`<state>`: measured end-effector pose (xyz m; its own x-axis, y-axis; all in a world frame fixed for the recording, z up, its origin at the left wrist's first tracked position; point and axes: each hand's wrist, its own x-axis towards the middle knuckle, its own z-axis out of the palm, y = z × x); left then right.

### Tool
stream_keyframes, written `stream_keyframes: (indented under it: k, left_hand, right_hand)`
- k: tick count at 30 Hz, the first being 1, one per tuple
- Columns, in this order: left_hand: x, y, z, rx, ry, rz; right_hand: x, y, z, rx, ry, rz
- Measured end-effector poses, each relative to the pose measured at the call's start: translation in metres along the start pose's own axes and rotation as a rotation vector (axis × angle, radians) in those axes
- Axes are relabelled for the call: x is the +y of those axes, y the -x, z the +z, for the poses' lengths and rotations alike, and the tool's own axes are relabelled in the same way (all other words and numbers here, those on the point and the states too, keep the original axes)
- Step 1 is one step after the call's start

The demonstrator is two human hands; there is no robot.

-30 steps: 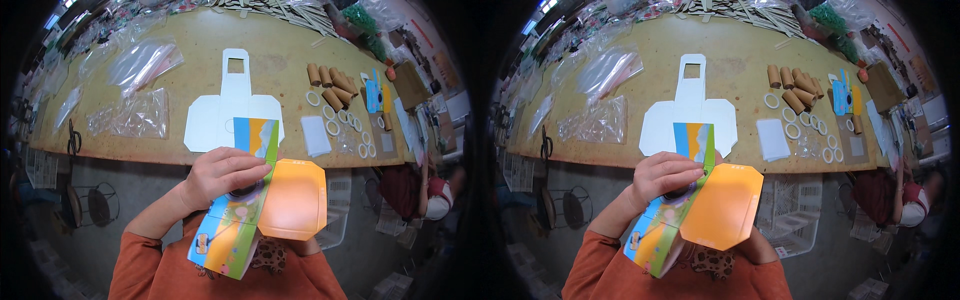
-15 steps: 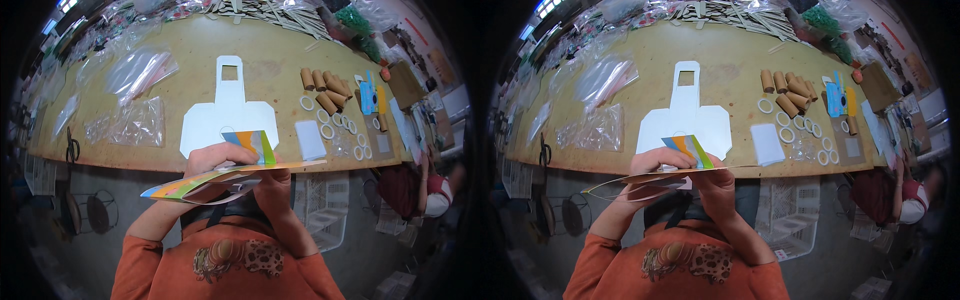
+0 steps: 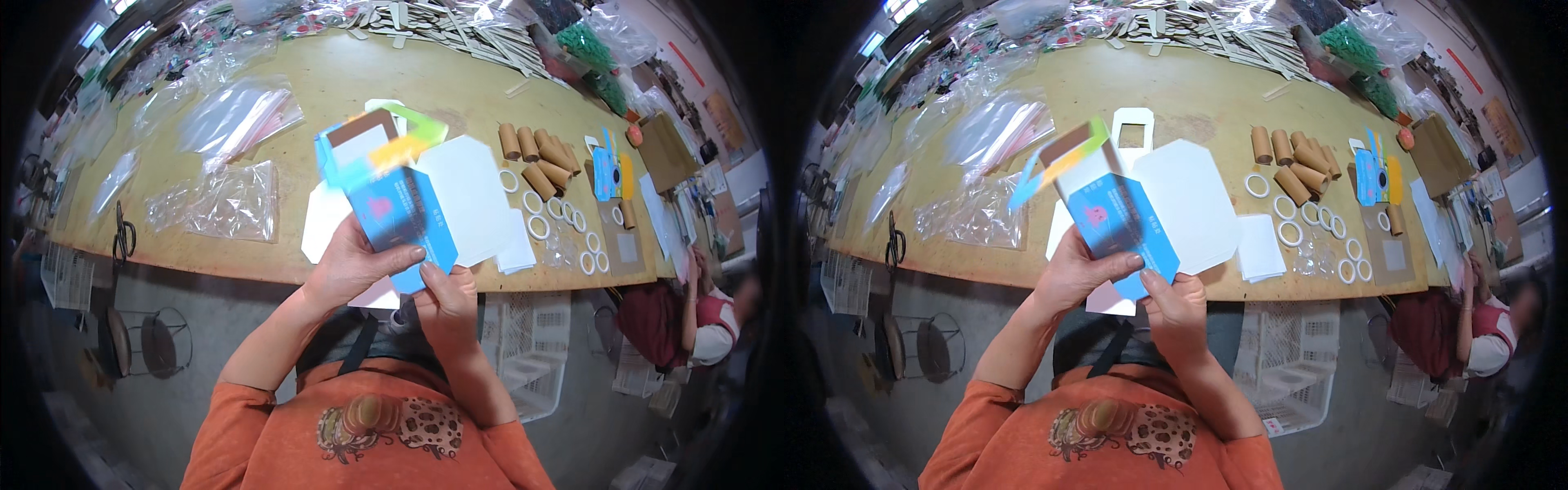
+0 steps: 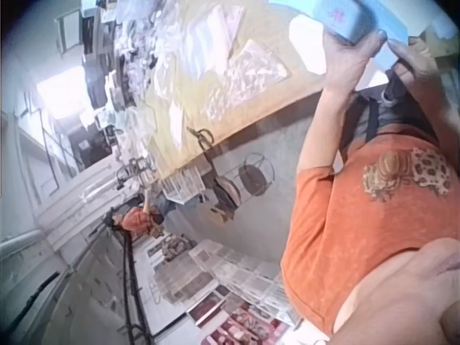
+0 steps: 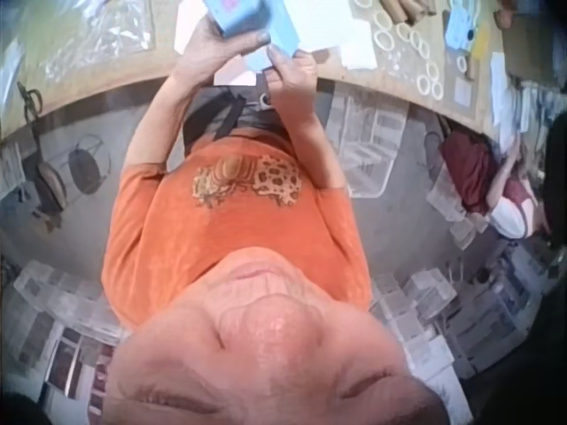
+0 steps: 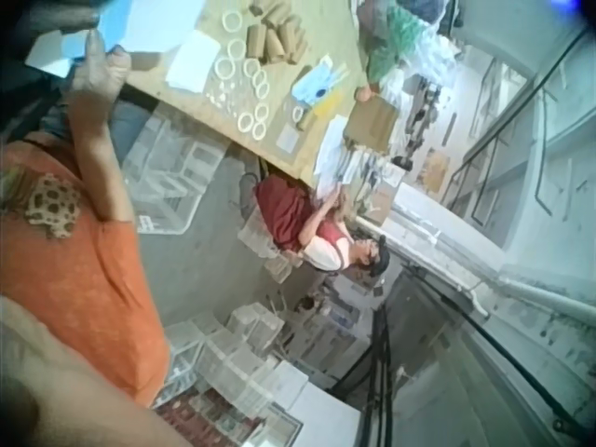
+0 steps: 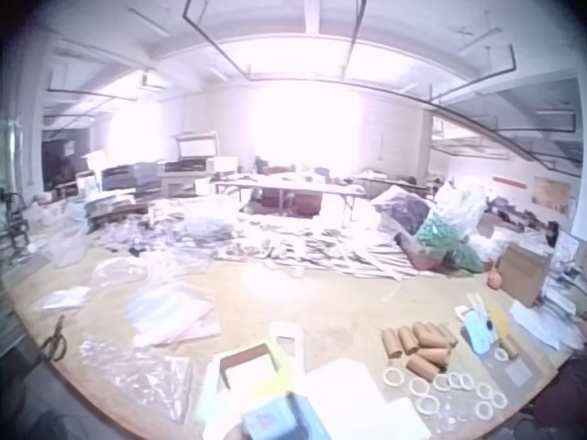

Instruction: The person uses scissors to cut bubble wrap into small pieces, then places the cut pieces into a clear plastic bag. They also handle white plastic rings and a flat cardboard cutout, arranging them on the table.

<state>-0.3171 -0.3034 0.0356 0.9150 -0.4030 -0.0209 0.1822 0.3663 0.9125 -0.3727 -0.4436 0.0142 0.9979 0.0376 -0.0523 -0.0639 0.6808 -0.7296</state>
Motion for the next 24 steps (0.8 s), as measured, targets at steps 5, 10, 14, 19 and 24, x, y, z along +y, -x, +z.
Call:
stream_keyframes:
  k: [5, 10, 14, 19, 24]
  left_hand:
    - [0.002, 0.003, -0.016, -0.179, -0.122, -0.018]
    - [0.02, 0.006, -0.048, -0.229, 0.553, -0.053]
    - [0.04, 0.008, -0.046, -0.046, 0.795, -0.107]
    - [0.008, 0.004, -0.051, 0.08, 0.384, -0.116]
    - [-0.004, 0.009, -0.041, 0.093, 0.323, -0.088]
  right_hand:
    - [-0.004, 0.0, -0.006, 0.024, 0.048, 0.02]
    - [0.008, -0.002, -0.024, 0.094, 0.076, -0.038]
    - [0.03, 0.002, -0.046, 0.092, 0.323, -0.075]
    - [0.03, 0.005, -0.04, 0.088, 0.221, 0.005]
    - [0.016, 0.006, -0.009, 0.058, 0.151, 0.065]
